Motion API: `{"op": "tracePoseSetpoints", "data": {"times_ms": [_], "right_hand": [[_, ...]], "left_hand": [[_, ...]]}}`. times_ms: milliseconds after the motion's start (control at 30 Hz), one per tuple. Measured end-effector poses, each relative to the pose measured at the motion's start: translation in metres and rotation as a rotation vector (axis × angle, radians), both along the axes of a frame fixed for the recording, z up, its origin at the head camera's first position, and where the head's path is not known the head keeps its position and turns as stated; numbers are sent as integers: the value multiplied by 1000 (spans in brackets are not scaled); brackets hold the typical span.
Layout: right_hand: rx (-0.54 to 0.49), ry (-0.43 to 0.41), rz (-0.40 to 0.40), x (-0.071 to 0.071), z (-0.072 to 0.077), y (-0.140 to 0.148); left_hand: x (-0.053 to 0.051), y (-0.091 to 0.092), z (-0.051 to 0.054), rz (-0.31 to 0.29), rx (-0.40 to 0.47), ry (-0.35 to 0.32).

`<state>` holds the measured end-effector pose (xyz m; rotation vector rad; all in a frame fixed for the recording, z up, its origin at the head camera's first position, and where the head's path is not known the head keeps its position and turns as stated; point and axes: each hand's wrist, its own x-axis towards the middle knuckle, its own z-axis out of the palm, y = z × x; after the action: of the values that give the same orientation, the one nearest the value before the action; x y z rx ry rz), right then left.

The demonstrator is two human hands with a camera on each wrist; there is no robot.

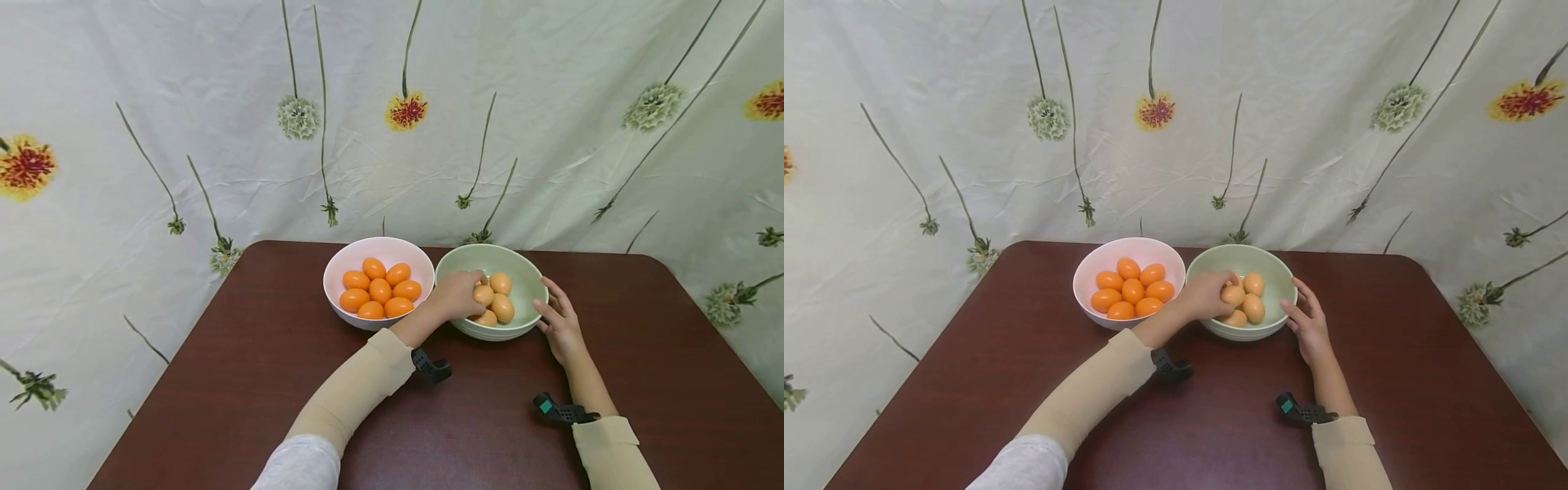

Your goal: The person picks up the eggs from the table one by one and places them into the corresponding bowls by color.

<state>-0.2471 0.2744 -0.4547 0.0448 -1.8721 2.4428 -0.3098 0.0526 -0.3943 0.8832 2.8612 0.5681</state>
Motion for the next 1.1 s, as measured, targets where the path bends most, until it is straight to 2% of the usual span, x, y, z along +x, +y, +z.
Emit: {"op": "tracePoseSetpoints", "data": {"times_ms": [367, 567, 867, 1100], "right_hand": [[-13, -14, -6, 0, 4, -2], [-8, -9, -7, 1, 4, -3], [8, -11, -8, 2, 3, -3], [6, -15, -8, 2, 3, -3]], "left_hand": [[-2, 6, 1, -20, -124, -13], [-3, 7, 1, -10, -186, -22], [-3, 6, -1, 13, -159, -42], [1, 5, -4, 39, -90, 10]]}}
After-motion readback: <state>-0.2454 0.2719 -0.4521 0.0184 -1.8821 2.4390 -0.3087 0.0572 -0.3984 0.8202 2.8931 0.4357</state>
